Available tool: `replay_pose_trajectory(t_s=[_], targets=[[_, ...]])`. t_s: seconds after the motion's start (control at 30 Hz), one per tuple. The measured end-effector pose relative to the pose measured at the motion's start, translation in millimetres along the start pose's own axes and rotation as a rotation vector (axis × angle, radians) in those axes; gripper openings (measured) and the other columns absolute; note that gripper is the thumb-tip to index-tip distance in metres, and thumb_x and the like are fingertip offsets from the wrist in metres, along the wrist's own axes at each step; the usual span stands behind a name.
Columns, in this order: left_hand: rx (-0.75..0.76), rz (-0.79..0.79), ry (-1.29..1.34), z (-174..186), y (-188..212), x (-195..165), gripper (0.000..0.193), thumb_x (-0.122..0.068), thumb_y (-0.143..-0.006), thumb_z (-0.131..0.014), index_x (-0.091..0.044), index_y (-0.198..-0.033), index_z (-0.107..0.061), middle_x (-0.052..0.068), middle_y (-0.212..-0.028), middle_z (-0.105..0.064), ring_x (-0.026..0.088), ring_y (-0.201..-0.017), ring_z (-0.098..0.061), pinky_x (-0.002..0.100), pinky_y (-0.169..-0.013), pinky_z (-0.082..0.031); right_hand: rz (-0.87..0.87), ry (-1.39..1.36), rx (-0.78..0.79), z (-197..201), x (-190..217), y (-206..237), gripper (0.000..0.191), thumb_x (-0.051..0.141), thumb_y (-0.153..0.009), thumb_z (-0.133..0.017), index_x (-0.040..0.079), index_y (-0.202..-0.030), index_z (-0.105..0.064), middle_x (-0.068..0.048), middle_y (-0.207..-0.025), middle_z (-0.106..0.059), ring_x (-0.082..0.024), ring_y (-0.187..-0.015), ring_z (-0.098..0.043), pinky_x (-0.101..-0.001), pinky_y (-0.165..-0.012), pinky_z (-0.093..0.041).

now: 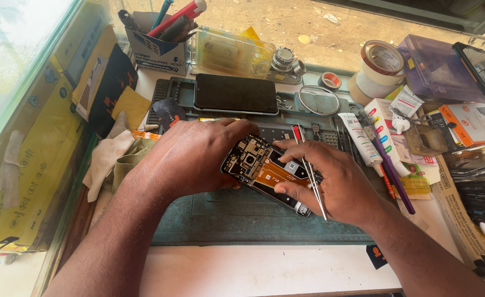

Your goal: The person uses tweezers to remove a small component from a disassembled smartphone and then reinserts it into the motherboard. The person handles the phone body and internal components on a workbench.

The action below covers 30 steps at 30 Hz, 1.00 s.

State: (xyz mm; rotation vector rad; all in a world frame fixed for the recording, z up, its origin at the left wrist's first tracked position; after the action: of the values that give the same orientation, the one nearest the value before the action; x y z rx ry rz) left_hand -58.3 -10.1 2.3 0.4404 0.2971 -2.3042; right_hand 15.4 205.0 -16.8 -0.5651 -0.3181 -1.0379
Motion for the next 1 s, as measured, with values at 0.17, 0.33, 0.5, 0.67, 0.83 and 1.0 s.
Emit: replay_pose_trajectory(t_s=[0.17, 0.33, 0.5, 0.67, 0.83, 1.0], targets=[[0.02, 0.024, 0.003, -0.8, 1.0, 1.1, 0.089, -0.024, -0.061, -0.094, -0.025, -0.141, -0.055, 0.007, -0.108, -0.075, 0.032, -0.098, -0.072, 0.047, -0.081, -0.058, -0.022, -0.026, -0.01, 0.2, -3.6, 1.4, 0.03, 0.02, -0.092, -0.073, 0.008, -0.117, -0.062, -0.014, -0.132, -0.073, -0.028, -0.118, -0.074, -0.0398, -0.097, -0.058], [0.015, 0.016, 0.014, 0.3, 1.4, 0.7, 0.09, -0.024, -0.06, -0.094, -0.026, -0.142, -0.055, 0.008, -0.111, -0.075, 0.032, -0.097, -0.072, 0.047, -0.08, -0.058, -0.023, -0.013, -0.064, 9.1, -10.9, 1.2, 0.022, 0.022, -0.103, -0.062, 0.009, -0.12, -0.066, -0.011, -0.118, -0.078, -0.023, -0.11, -0.078, -0.0367, -0.092, -0.061], [-0.029, -0.026, 0.024, 4.0, 1.6, -2.1, 0.09, -0.024, -0.057, -0.094, -0.026, -0.139, -0.057, 0.008, -0.113, -0.076, 0.033, -0.096, -0.073, 0.048, -0.078, -0.057, -0.191, 0.026, -0.112, 26.1, -27.9, 3.1, 0.032, 0.033, -0.105, -0.052, 0.009, -0.119, -0.069, -0.009, -0.092, -0.08, -0.017, -0.08, -0.078, -0.033, -0.07, -0.061], [0.081, 0.074, -0.005, 5.1, 2.9, -1.4, 0.089, -0.028, -0.061, -0.094, -0.03, -0.141, -0.054, 0.008, -0.104, -0.076, 0.033, -0.099, -0.072, 0.05, -0.081, -0.055, -0.049, -0.061, -0.166, 28.2, -33.0, 0.5, 0.038, 0.036, -0.111, -0.047, 0.004, -0.123, -0.064, -0.009, -0.096, -0.078, -0.014, -0.083, -0.078, -0.0291, -0.07, -0.062], [0.094, 0.094, -0.016, 6.7, 3.3, -0.6, 0.089, -0.032, -0.061, -0.097, -0.031, -0.14, -0.054, 0.006, -0.11, -0.076, 0.033, -0.101, -0.072, 0.051, -0.082, -0.054, -0.065, -0.047, -0.126, 27.0, -31.3, 1.3, 0.037, 0.035, -0.11, -0.048, 0.004, -0.124, -0.065, -0.008, -0.091, -0.078, -0.014, -0.076, -0.076, -0.0295, -0.067, -0.06], [0.119, 0.108, 0.012, 4.1, 3.6, 3.8, 0.088, -0.033, -0.059, -0.098, -0.029, -0.136, -0.055, 0.004, -0.112, -0.075, 0.03, -0.103, -0.071, 0.048, -0.083, -0.055, -0.085, -0.02, -0.102, 26.6, -28.3, -0.8, 0.038, 0.036, -0.109, -0.048, 0.006, -0.122, -0.066, -0.007, -0.088, -0.078, -0.013, -0.07, -0.075, -0.0289, -0.064, -0.059]])
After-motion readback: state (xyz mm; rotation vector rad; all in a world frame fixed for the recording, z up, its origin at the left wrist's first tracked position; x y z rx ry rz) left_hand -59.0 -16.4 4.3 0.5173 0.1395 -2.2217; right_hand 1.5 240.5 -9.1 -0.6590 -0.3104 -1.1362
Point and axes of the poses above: each hand's wrist, its own y-axis away from the middle knuckle, its own z-axis out of the back of the hand, x = y × z, the point moved 3 cm from there along -y, towards the middle knuckle
